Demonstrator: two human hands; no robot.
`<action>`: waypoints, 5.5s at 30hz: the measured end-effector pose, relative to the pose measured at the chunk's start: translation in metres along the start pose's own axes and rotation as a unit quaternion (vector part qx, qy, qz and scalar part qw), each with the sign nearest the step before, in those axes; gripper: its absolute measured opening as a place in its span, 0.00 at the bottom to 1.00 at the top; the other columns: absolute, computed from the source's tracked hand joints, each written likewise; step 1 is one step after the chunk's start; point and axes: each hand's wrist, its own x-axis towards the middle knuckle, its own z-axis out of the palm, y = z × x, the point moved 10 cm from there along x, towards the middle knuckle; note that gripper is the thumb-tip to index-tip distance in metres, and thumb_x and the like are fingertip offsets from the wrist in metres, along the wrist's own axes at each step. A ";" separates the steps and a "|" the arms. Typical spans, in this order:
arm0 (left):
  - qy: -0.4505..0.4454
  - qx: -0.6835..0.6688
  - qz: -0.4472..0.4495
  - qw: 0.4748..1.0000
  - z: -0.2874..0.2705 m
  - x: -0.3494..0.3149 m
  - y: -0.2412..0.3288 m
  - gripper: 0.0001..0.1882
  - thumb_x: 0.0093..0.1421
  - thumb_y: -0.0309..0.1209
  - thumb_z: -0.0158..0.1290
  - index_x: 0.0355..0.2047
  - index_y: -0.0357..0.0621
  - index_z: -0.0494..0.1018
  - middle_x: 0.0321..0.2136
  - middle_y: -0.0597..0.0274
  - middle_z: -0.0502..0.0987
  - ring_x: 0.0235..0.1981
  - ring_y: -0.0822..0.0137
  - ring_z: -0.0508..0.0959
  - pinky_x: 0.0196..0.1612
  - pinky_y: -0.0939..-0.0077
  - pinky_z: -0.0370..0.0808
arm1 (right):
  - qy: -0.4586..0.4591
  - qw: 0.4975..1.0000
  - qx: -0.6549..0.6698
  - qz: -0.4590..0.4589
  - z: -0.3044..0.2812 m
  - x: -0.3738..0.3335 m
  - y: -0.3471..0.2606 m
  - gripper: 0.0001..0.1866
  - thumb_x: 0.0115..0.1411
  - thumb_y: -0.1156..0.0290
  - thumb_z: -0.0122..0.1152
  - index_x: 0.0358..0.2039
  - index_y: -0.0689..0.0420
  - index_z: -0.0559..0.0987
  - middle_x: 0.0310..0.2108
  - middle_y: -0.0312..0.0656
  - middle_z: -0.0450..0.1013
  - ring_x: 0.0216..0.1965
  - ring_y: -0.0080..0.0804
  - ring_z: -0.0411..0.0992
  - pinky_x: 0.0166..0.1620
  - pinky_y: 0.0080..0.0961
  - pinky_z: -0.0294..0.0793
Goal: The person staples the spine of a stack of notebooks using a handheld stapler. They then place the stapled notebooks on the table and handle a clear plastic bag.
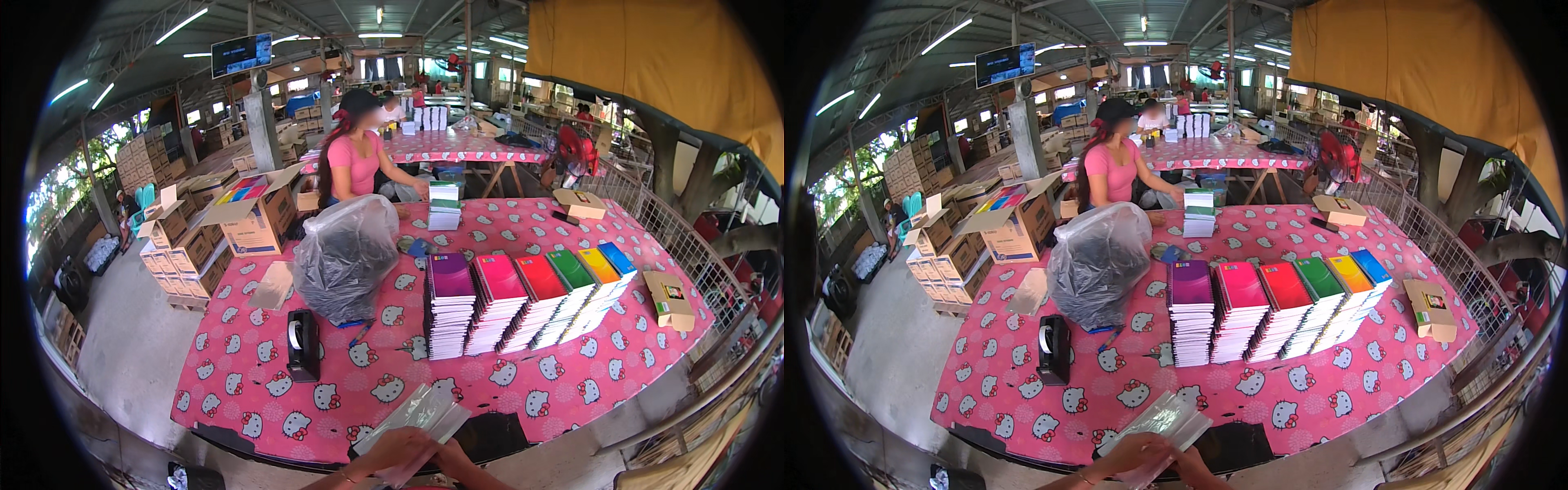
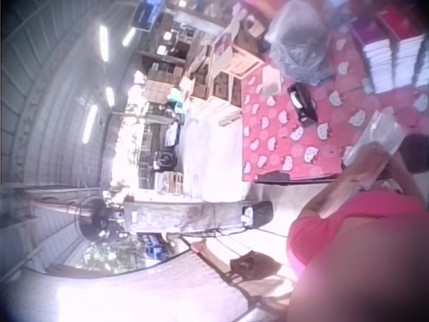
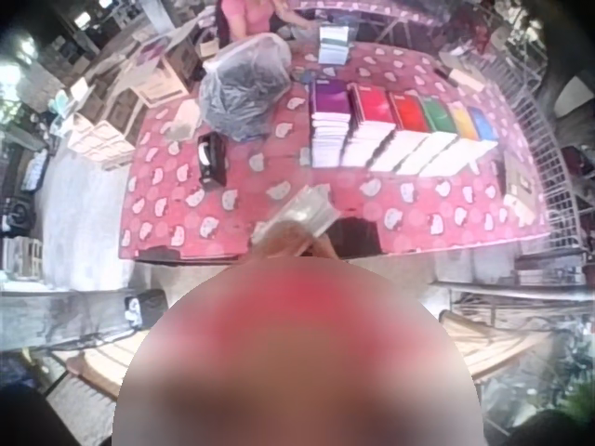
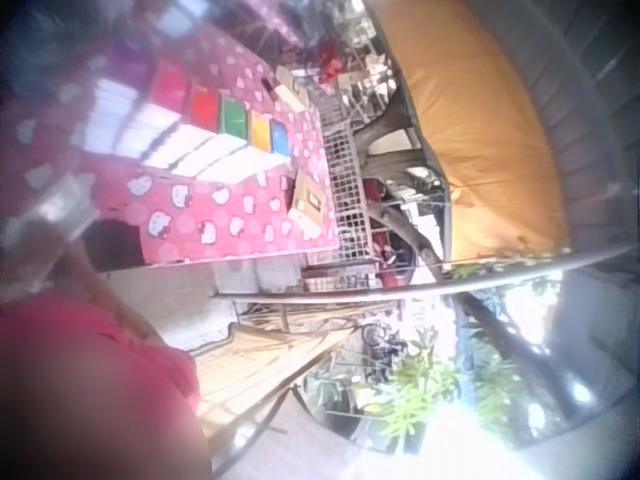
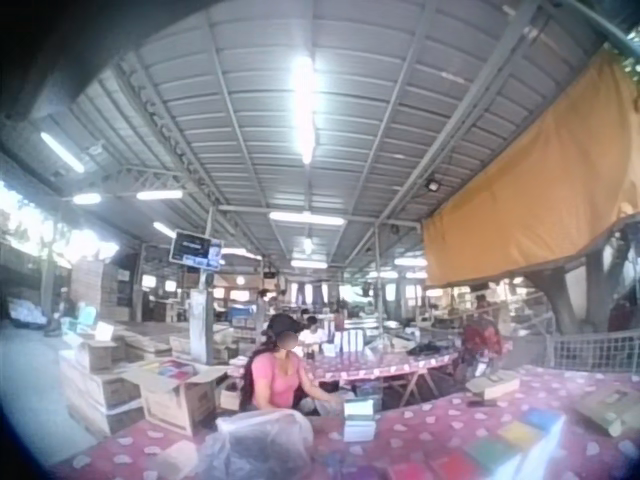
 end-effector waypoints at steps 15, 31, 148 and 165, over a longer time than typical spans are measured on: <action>0.142 0.315 -0.007 0.938 -0.153 0.097 -0.095 0.07 0.58 0.34 0.53 0.34 0.45 0.73 0.28 0.55 0.79 0.33 0.50 0.80 0.42 0.50 0.74 | 0.091 0.970 0.174 0.142 0.038 -0.026 0.068 0.14 0.56 0.74 0.62 0.44 0.58 0.78 0.39 0.43 0.78 0.39 0.30 0.77 0.44 0.28 0.76; 0.488 0.103 -0.228 0.836 -0.231 -0.059 -0.208 0.47 0.50 0.32 0.63 0.66 0.45 0.50 0.59 0.27 0.54 0.61 0.28 0.54 0.63 0.41 0.52 | 0.259 0.784 -0.543 -0.151 -0.008 0.077 -0.074 0.32 0.46 0.60 0.70 0.53 0.52 0.72 0.47 0.48 0.72 0.51 0.51 0.69 0.53 0.46 0.69; 0.074 -0.065 -0.039 0.994 -0.058 -0.001 -0.086 0.17 0.62 0.34 0.51 0.49 0.39 0.73 0.42 0.45 0.78 0.45 0.48 0.78 0.48 0.61 0.75 | 0.068 0.985 0.151 0.054 0.064 0.060 0.005 0.09 0.61 0.73 0.61 0.42 0.59 0.77 0.35 0.36 0.75 0.37 0.23 0.74 0.38 0.22 0.75; 0.095 -0.227 -0.145 0.958 -0.070 -0.020 -0.122 0.19 0.58 0.31 0.61 0.47 0.33 0.76 0.40 0.54 0.80 0.45 0.65 0.79 0.49 0.77 0.74 | 0.075 0.966 0.247 0.023 0.087 0.073 -0.007 0.10 0.63 0.73 0.60 0.42 0.61 0.73 0.37 0.38 0.75 0.38 0.24 0.75 0.42 0.21 0.76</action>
